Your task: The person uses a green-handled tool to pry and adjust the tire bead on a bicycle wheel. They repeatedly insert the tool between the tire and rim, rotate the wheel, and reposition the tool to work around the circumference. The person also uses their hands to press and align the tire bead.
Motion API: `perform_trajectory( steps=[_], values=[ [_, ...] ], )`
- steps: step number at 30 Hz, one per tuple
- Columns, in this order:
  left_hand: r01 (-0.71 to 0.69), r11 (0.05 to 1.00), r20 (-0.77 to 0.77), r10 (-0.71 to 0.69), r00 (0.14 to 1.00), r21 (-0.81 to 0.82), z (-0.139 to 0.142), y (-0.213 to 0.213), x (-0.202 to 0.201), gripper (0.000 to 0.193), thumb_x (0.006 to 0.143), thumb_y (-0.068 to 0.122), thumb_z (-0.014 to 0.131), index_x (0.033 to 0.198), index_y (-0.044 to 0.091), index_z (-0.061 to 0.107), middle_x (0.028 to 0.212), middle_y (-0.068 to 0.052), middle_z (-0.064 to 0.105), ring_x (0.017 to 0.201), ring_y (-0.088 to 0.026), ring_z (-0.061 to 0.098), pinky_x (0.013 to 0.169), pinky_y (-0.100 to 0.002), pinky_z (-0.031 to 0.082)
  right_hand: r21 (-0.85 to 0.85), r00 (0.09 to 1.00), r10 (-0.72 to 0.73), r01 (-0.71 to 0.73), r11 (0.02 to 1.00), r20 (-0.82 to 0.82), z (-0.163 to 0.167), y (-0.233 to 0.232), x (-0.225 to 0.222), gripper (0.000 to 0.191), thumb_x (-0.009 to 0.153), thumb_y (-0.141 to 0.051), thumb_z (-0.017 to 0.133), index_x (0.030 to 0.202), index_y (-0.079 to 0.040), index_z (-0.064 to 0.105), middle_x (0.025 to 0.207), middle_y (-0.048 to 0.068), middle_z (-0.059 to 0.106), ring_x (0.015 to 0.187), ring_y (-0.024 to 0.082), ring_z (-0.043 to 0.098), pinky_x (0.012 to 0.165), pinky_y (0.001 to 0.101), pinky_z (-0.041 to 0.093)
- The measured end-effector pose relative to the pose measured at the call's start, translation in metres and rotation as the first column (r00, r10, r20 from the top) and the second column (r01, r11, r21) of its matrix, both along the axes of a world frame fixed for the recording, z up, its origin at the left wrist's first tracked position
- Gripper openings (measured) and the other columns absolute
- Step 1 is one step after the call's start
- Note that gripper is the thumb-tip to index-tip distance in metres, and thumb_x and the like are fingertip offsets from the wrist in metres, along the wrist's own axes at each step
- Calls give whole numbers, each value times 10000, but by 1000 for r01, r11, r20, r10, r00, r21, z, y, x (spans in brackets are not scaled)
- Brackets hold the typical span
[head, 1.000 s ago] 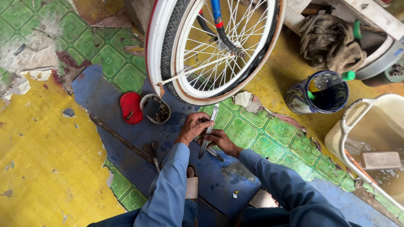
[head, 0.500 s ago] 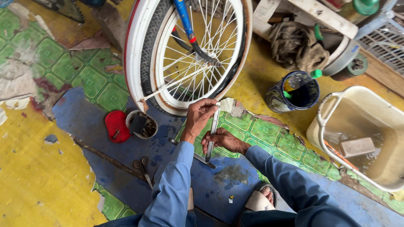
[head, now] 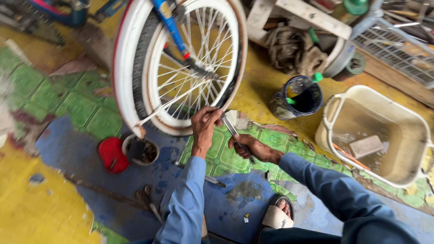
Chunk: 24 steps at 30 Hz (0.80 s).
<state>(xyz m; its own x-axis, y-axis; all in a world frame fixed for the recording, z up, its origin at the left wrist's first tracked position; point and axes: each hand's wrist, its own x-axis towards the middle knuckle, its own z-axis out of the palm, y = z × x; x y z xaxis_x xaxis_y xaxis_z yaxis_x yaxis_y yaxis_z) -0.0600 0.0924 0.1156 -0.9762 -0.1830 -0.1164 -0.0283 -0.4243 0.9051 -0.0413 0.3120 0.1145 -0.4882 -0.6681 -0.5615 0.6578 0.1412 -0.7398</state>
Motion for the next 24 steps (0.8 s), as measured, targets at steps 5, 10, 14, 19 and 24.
perform_trajectory(
  steps=[5, 10, 14, 19, 24],
  values=[
    [-62, 993, 59, 68, 996, -104, -16, 25, 13, 206, 949, 249, 710, 929, 44, 717, 750, -20, 693, 621, -102, 632, 553, -263, 517, -143, 621, -52, -97, 985, -782, 50, 116, -51, 372, 1187, -230, 513, 1428, 49, 566, 1328, 234, 651, 1117, 280, 673, 885, 426, 526],
    [-505, 803, -44, 520, 853, -316, -42, 31, 52, 353, 1000, 339, 715, 843, 51, 586, 699, -4, 511, 599, -123, 421, 567, -305, 381, 906, 584, 761, 422, 14, -284, 121, 198, -110, 335, 1107, -330, 507, 1091, -62, 707, 944, 157, 722, 806, 292, 724, 694, 446, 547],
    [-575, 581, -39, 683, 729, -576, -53, 16, 76, 472, 999, 385, 736, 866, 50, 431, 761, -5, 342, 670, -143, 340, 621, -355, 362, 876, 475, 873, 461, -142, -109, 96, 182, -130, 319, 1042, -323, 552, 931, -129, 780, 813, 118, 757, 716, 277, 751, 622, 446, 560],
    [-690, 502, -151, 741, 654, -522, -35, -19, 82, 470, 1012, 353, 731, 1170, 24, 435, 958, -74, 388, 861, -204, 405, 777, -388, 401, 826, 290, 954, 554, -104, -74, 35, 160, -148, 198, 932, -245, 614, 928, -191, 804, 913, 103, 782, 845, 296, 763, 707, 479, 588],
    [-663, 524, -280, 631, 724, -534, -23, -47, 73, 540, 1034, 308, 665, 1422, 5, 443, 1253, -137, 629, 1104, -266, 589, 895, -418, 431, 784, 264, 963, 609, -119, -59, 34, 168, -153, 224, 920, -260, 624, 1006, -132, 786, 905, 128, 762, 838, 331, 751, 714, 528, 581]
  ],
)
